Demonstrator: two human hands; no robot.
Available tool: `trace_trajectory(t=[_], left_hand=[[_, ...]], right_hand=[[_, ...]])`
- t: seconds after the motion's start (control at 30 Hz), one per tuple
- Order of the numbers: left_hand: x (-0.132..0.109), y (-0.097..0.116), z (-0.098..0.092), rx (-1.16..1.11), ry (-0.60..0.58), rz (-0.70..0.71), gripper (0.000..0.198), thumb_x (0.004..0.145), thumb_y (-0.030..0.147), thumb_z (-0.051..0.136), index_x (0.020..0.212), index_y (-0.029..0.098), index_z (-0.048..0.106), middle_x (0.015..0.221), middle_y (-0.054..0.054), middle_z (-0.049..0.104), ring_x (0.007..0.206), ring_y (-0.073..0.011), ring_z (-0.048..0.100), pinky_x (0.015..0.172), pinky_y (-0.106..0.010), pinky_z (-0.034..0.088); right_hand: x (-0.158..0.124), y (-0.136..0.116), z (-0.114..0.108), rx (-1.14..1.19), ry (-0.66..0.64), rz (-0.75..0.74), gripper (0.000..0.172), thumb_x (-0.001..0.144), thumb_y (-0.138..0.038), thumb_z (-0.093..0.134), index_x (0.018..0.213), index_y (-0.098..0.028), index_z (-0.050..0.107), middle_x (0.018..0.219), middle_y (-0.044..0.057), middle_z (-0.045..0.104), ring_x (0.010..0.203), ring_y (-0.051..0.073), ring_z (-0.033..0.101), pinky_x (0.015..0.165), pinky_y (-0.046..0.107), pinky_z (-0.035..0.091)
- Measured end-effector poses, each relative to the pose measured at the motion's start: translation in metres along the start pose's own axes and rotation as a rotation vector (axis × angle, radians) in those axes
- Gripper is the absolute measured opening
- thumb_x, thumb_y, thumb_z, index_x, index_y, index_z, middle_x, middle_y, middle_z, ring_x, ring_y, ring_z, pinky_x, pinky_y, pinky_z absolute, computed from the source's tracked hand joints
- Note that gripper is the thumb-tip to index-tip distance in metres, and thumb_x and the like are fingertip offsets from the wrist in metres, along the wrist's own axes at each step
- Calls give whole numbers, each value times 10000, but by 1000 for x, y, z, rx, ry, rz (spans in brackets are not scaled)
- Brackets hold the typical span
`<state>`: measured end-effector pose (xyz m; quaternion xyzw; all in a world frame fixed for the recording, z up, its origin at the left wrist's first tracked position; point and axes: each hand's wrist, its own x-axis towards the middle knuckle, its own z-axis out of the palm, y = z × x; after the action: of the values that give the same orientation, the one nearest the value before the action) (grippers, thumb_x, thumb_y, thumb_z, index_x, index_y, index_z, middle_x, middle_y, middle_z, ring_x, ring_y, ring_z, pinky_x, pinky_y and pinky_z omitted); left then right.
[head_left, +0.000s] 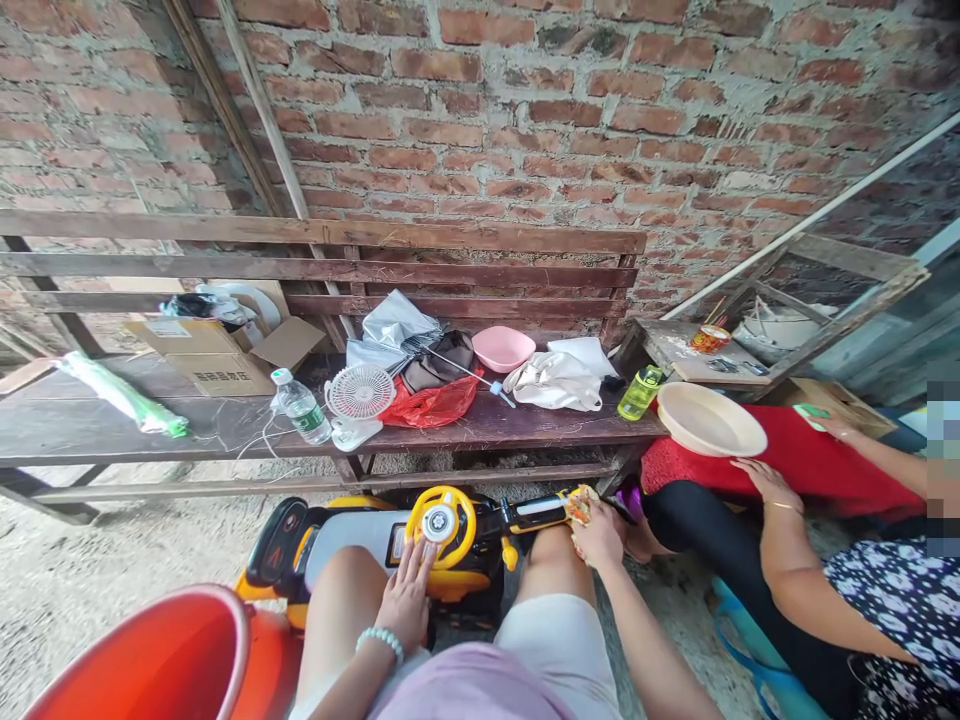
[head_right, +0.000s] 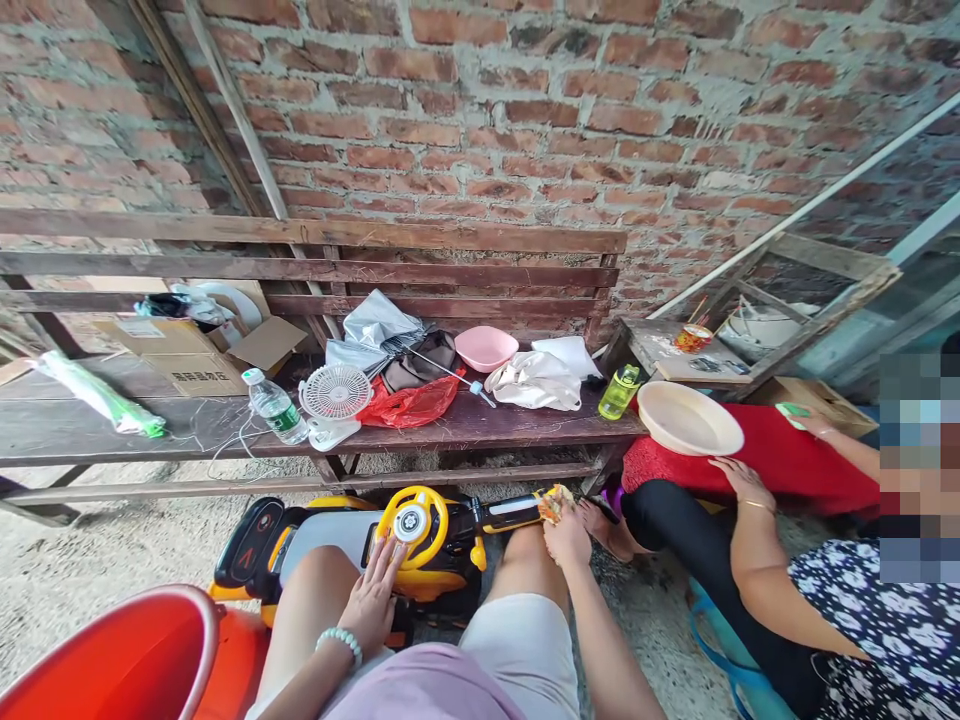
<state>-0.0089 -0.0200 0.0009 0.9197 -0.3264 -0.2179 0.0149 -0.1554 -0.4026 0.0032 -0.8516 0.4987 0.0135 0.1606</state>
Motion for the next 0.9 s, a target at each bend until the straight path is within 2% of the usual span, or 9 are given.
trace_trajectory(t=[0.07, 0.17, 0.33, 0.47, 0.57, 0.67, 0.77, 0.9], left_hand=[[1, 0, 2, -10, 10, 5, 925, 835, -35, 405, 1695, 212, 171, 1781, -21, 3, 1651, -248, -52, 1291, -388, 267], [2, -2, 7, -34, 37, 9, 930, 827, -42, 404, 1692, 222, 190, 1777, -19, 1, 1651, -242, -49, 1296, -392, 261], [3, -5, 14, -35, 70, 24, 946, 816, -37, 418, 1693, 228, 181, 1774, -18, -2, 1651, -243, -49, 1300, -398, 257], [5, -5, 16, -27, 78, 27, 932, 820, -31, 422, 1691, 215, 198, 1777, -34, 19, 1651, -259, -34, 1287, -393, 289], [5, -5, 16, -32, 80, 25, 930, 830, -17, 434, 1693, 226, 188, 1779, -31, 29, 1652, -259, -35, 1271, -393, 319], [5, -3, 14, -19, 71, 24, 918, 841, -7, 446, 1692, 209, 183, 1781, -38, 34, 1652, -259, -38, 1277, -380, 304], [3, -2, 10, -9, 69, 23, 926, 840, -10, 446, 1692, 237, 182, 1781, -15, 43, 1653, -244, -19, 1278, -360, 297], [1, -1, 4, -2, 34, 12, 936, 836, -10, 447, 1693, 245, 172, 1779, -7, 28, 1653, -233, -17, 1280, -352, 288]], right_hand=[[-3, -13, 0, -112, -62, 1, 535, 943, -295, 542, 1474, -232, 528, 1431, 134, 569, 1160, 237, 687, 892, 313, 547], [-11, -27, 2, -201, -124, -3, 518, 949, -289, 546, 1460, -204, 547, 1427, 159, 556, 1123, 240, 699, 881, 320, 540], [-21, -36, 11, -252, -216, -101, 542, 983, -261, 505, 1518, -176, 484, 1468, 201, 509, 1099, 249, 713, 884, 336, 525], [-31, -45, 9, -293, -231, -194, 561, 955, -179, 536, 1514, -217, 495, 1457, 190, 518, 1145, 259, 693, 908, 331, 508], [-45, -59, 6, -338, -242, -336, 595, 925, -98, 525, 1484, -301, 535, 1434, 142, 548, 1146, 251, 687, 918, 317, 496], [-57, -73, 7, -377, -251, -415, 601, 919, -68, 502, 1473, -292, 557, 1358, 137, 599, 1153, 255, 681, 943, 313, 486], [-58, -73, 9, -368, -263, -410, 640, 894, -60, 522, 1496, -278, 538, 1378, 152, 586, 1118, 257, 696, 931, 326, 497], [-43, -56, 8, -306, -248, -354, 647, 871, -128, 603, 1498, -267, 530, 1443, 167, 539, 1142, 274, 693, 934, 344, 510]])
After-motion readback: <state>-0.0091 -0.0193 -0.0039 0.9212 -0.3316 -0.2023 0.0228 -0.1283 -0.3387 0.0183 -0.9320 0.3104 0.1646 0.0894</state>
